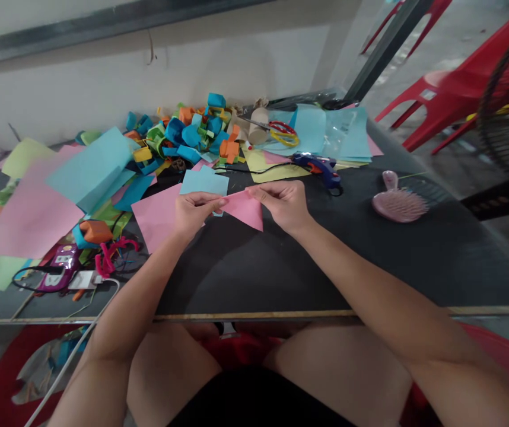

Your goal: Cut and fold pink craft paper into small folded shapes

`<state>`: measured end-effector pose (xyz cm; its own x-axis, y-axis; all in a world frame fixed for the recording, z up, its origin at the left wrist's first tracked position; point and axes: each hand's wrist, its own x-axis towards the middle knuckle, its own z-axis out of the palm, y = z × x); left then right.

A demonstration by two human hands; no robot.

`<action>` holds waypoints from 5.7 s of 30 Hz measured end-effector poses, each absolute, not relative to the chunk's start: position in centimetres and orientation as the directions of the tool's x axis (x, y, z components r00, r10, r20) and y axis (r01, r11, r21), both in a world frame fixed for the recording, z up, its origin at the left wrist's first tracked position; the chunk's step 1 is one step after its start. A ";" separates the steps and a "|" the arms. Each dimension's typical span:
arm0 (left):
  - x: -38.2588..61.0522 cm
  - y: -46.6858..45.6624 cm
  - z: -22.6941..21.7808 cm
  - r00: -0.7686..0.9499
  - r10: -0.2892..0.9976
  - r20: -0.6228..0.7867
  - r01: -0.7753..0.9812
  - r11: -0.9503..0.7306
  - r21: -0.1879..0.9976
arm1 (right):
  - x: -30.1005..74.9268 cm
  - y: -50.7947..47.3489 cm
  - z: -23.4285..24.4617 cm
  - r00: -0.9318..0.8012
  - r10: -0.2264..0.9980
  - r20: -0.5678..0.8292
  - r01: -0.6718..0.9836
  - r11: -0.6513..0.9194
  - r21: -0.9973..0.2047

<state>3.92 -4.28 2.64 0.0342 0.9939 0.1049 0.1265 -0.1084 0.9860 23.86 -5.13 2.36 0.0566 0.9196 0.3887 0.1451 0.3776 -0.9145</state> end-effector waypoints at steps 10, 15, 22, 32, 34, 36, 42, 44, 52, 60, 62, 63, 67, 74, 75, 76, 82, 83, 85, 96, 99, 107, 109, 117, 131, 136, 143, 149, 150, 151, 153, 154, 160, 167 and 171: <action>3.5 -4.6 3.0 0.470 0.880 0.066 0.303 -0.231 0.924 | 23.4 -6.0 2.0 -0.099 0.913 0.395 0.242 0.407 -0.881; 3.6 -5.0 3.2 0.510 0.848 0.144 0.434 -0.398 0.808 | 23.7 -5.8 2.2 -0.182 0.929 0.322 0.290 0.364 -0.885; 3.4 -4.7 2.8 0.454 0.875 0.168 0.516 -0.412 0.751 | 24.5 -4.8 1.8 -0.243 0.942 0.231 0.385 0.312 -0.869; 2.7 -3.8 2.4 0.363 0.906 0.216 0.512 -0.388 0.766 | 25.1 -4.4 2.2 -0.362 0.927 0.102 0.399 0.252 -0.881; 2.5 -3.6 2.4 0.334 0.915 0.227 0.514 -0.378 0.770 | 25.4 -4.2 2.3 -0.392 0.919 0.041 0.414 0.216 -0.885; 2.4 -3.4 2.5 0.302 0.921 0.245 0.511 -0.374 0.774 | 25.7 -4.1 2.3 -0.426 0.904 -0.020 0.445 0.190 -0.875; 2.3 -3.2 2.9 0.294 0.927 0.234 0.515 -0.360 0.778 | 25.9 -3.7 2.2 -0.486 0.872 -0.056 0.329 0.123 -0.936; 2.3 -3.3 2.8 0.287 0.939 0.190 0.515 -0.318 0.796 | 25.9 -3.6 2.0 -0.499 0.863 -0.078 0.307 0.093 -0.947; 2.0 -3.3 2.6 0.315 0.938 0.142 0.559 -0.304 0.772 | 26.6 -3.1 1.5 -0.451 0.889 -0.086 0.378 0.103 -0.920; 1.6 -3.2 3.0 0.322 0.937 0.135 0.512 -0.292 0.808 | 26.7 -3.3 1.9 -0.458 0.873 -0.170 0.475 0.079 -0.876; 1.7 -3.3 3.2 0.315 0.939 0.136 0.491 -0.283 0.824 | 26.6 -3.4 2.0 -0.468 0.868 -0.163 0.455 0.079 -0.887; 1.7 -3.4 3.2 0.307 0.942 0.138 0.477 -0.277 0.834 | 26.6 -3.5 2.1 -0.482 0.862 -0.156 0.423 0.073 -0.903; 1.7 -3.5 3.3 0.231 0.970 0.071 0.403 -0.162 0.900 | 26.4 -3.6 2.5 -0.555 0.823 -0.119 0.232 0.016 -0.973; 1.6 -4.0 4.2 0.200 0.980 0.003 0.287 -0.062 0.956 | 26.7 -3.3 2.4 -0.621 0.776 -0.107 0.164 -0.005 -0.986; 1.5 -4.0 4.2 0.208 0.978 0.013 0.279 -0.072 0.958 | 26.7 -3.3 2.3 -0.625 0.773 -0.110 0.165 -0.007 -0.986; 1.3 -3.9 4.1 0.209 0.977 0.033 0.269 -0.090 0.959 | 26.8 -3.4 2.3 -0.626 0.773 -0.106 0.147 -0.017 -0.989; 0.8 -2.5 1.4 0.157 0.914 0.374 0.404 -0.405 0.820 | 26.1 -4.4 3.3 -0.525 0.850 0.029 -0.446 -0.246 -0.860; 1.0 -2.3 0.9 0.218 0.880 0.422 0.462 -0.474 0.750 | 25.8 -4.6 3.4 -0.534 0.845 0.026 -0.496 -0.288 -0.819; 1.7 -2.3 0.1 0.267 0.813 0.517 0.510 -0.574 0.640 | 25.2 -4.8 3.4 -0.585 0.811 -0.008 -0.506 -0.372 -0.778; 2.0 -2.5 0.4 0.141 0.955 0.261 0.412 -0.296 0.862 | 24.5 -3.7 0.7 -0.683 0.694 -0.228 -0.148 -0.437 -0.887; 2.2 -2.4 0.2 0.139 0.974 0.181 0.320 -0.217 0.922 | 24.1 -3.6 0.4 -0.476 0.874 -0.095 -0.129 -0.177 -0.976; 2.7 -3.0 0.4 0.132 0.988 0.081 0.262 -0.114 0.958 | 23.8 -4.2 0.6 -0.186 0.952 0.244 -0.109 0.227 -0.968; 2.8 -3.1 0.6 0.130 0.987 0.093 0.262 -0.124 0.957 | 23.8 -4.3 0.6 -0.087 0.968 0.234 -0.029 0.232 -0.972; 2.9 -2.9 0.0 0.098 0.978 0.182 0.278 -0.203 0.939 | 23.7 -4.7 0.7 -0.038 0.945 0.324 0.071 0.326 -0.943; 5.0 -5.3 1.0 0.166 0.971 0.174 0.160 -0.201 0.966 | 22.4 -5.5 0.7 -0.080 0.925 0.373 0.084 0.379 -0.922; 5.7 -5.6 0.9 0.144 0.984 0.101 0.090 -0.115 0.989 | 22.5 -5.4 0.8 -0.048 0.926 0.374 0.129 0.377 -0.917; 6.2 -5.7 1.3 0.122 0.992 0.033 0.046 -0.039 0.998 | 23.9 -4.7 1.3 -0.071 0.908 0.412 0.301 0.413 -0.859; 6.1 -5.5 1.2 0.129 0.991 0.048 -0.002 -0.048 0.999 | 23.7 -4.9 1.3 -0.084 0.905 0.417 0.323 0.421 -0.848; 6.1 -5.4 1.1 0.129 0.990 0.049 -0.002 -0.049 0.999 | 23.7 -4.9 1.3 -0.081 0.905 0.418 0.325 0.420 -0.847; 6.0 -5.4 1.0 0.129 0.990 0.050 -0.001 -0.050 0.999 | 23.7 -4.9 1.3 -0.078 0.905 0.418 0.325 0.420 -0.848; 5.9 -5.3 1.0 0.128 0.990 0.051 -0.005 -0.050 0.999 | 23.8 -4.9 1.2 -0.092 0.905 0.416 0.309 0.423 -0.852; 5.9 -5.3 0.9 0.126 0.991 0.049 -0.012 -0.048 0.999 | 23.9 -4.9 1.1 -0.108 0.906 0.410 0.292 0.423 -0.858; 5.9 -5.6 1.2 0.220 0.975 0.026 -0.016 -0.023 1.000 | 23.7 -5.1 0.0 -0.335 0.886 0.321 0.212 0.402 -0.891; 6.1 -5.8 1.6 0.296 0.955 -0.026 0.026 0.019 0.999 | 22.7 -5.5 -0.9 -0.370 0.905 0.208 0.276 0.321 -0.906; 5.9 -5.8 1.8 0.306 0.952 -0.031 0.042 0.019 0.999 | 22.8 -5.6 -1.0 -0.410 0.900 0.148 0.185 0.241 -0.953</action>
<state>5.86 -5.77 1.78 0.3059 0.9516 -0.0307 0.0420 0.0187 0.9989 22.76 -5.61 -0.99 -0.4102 0.8999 0.1481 0.1853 0.2412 -0.9526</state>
